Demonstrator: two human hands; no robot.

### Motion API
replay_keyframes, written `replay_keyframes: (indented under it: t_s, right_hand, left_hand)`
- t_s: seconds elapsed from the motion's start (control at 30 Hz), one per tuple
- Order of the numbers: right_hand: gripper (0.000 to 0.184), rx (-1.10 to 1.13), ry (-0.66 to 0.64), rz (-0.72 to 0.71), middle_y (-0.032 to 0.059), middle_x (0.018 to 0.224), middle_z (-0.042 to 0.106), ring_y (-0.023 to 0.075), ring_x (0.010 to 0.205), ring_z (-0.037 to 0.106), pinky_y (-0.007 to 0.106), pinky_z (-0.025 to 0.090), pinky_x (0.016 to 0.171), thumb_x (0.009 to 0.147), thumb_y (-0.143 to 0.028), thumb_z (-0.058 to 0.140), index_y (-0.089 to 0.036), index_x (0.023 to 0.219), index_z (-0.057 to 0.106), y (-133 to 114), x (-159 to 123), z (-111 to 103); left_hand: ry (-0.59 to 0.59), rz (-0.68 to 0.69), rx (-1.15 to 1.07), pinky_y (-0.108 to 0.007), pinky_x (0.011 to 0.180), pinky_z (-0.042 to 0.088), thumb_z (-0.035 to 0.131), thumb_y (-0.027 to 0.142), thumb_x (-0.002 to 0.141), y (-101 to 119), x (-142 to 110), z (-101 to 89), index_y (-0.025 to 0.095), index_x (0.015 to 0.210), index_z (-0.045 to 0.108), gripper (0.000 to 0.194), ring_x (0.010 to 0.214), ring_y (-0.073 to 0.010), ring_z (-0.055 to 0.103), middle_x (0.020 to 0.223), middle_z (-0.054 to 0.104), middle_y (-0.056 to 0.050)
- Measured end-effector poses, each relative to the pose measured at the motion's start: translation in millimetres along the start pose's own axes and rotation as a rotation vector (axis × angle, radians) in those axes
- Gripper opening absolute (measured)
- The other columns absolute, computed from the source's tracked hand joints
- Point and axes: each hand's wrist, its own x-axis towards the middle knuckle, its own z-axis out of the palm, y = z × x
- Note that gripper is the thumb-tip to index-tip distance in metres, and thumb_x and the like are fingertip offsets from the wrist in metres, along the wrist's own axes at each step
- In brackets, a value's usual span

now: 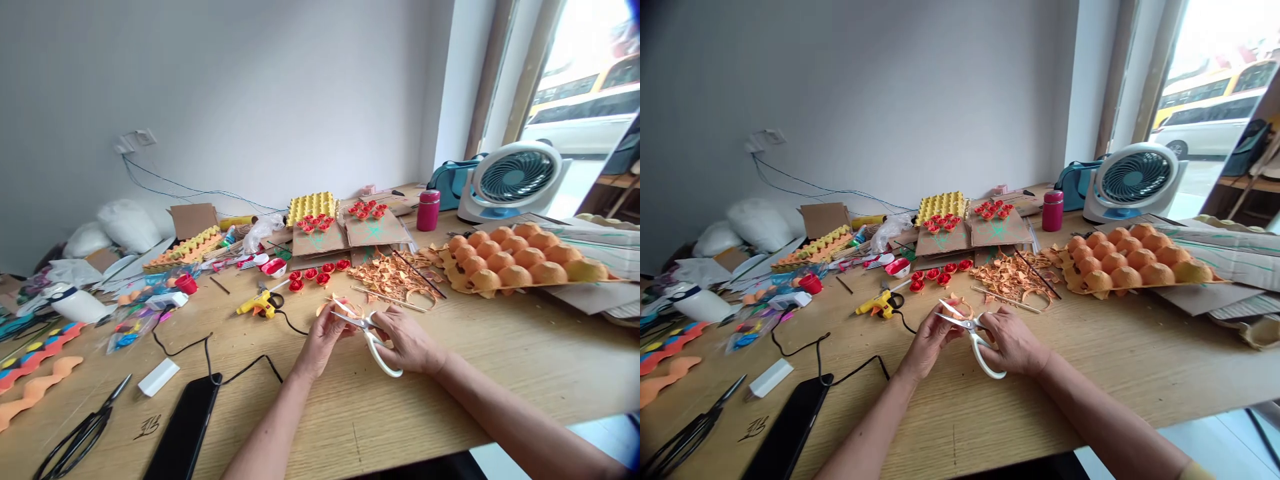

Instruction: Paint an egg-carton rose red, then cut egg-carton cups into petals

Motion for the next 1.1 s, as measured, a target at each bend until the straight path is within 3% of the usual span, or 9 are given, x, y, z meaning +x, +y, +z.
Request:
replay_keyframes:
  t_s: [0.4, 0.73, 1.1]
  right_hand:
    - [0.021, 0.017, -0.011, 0.005, -0.0015, 0.064, 0.059, 0.0123, 0.050, 0.045, 0.029, 0.035, 0.065, 0.092, -0.035, 0.049, -0.023, 0.077, 0.040, -2.5, 1.4, 1.2]
    - [0.023, 0.001, -0.007, 0.003, -0.0014, 0.064, 0.057, 0.0123, 0.052, 0.045, 0.030, 0.034, 0.066, 0.093, -0.036, 0.048, -0.023, 0.076, 0.041, 0.9, -0.3, 1.1]
    - [0.019, -0.005, -0.041, 0.003, 0.0002, 0.071, 0.057, 0.0152, 0.061, 0.048, 0.032, 0.035, 0.069, 0.091, -0.035, 0.048, -0.023, 0.078, 0.040, 3.4, -2.0, 0.6]
  left_hand:
    - [0.033, 0.107, 0.029, -0.029, 0.088, 0.055, 0.072, 0.030, 0.086, 8.9, 1.4, -4.7, 0.025, 0.126, 0.060, 0.042, 0.099, -0.0166, 0.065, 0.118, 0.066, -0.005]
    - [0.028, 0.023, -0.126, -0.031, 0.089, 0.056, 0.073, 0.037, 0.085, 10.4, 0.1, -5.4, 0.020, 0.128, 0.061, 0.047, 0.102, -0.0190, 0.067, 0.117, 0.069, -0.009]
    - [0.009, 0.068, 0.044, -0.035, 0.088, 0.057, 0.074, 0.040, 0.083, 5.8, 1.8, -2.3, 0.019, 0.122, 0.065, 0.046, 0.099, -0.0213, 0.066, 0.111, 0.068, -0.009]
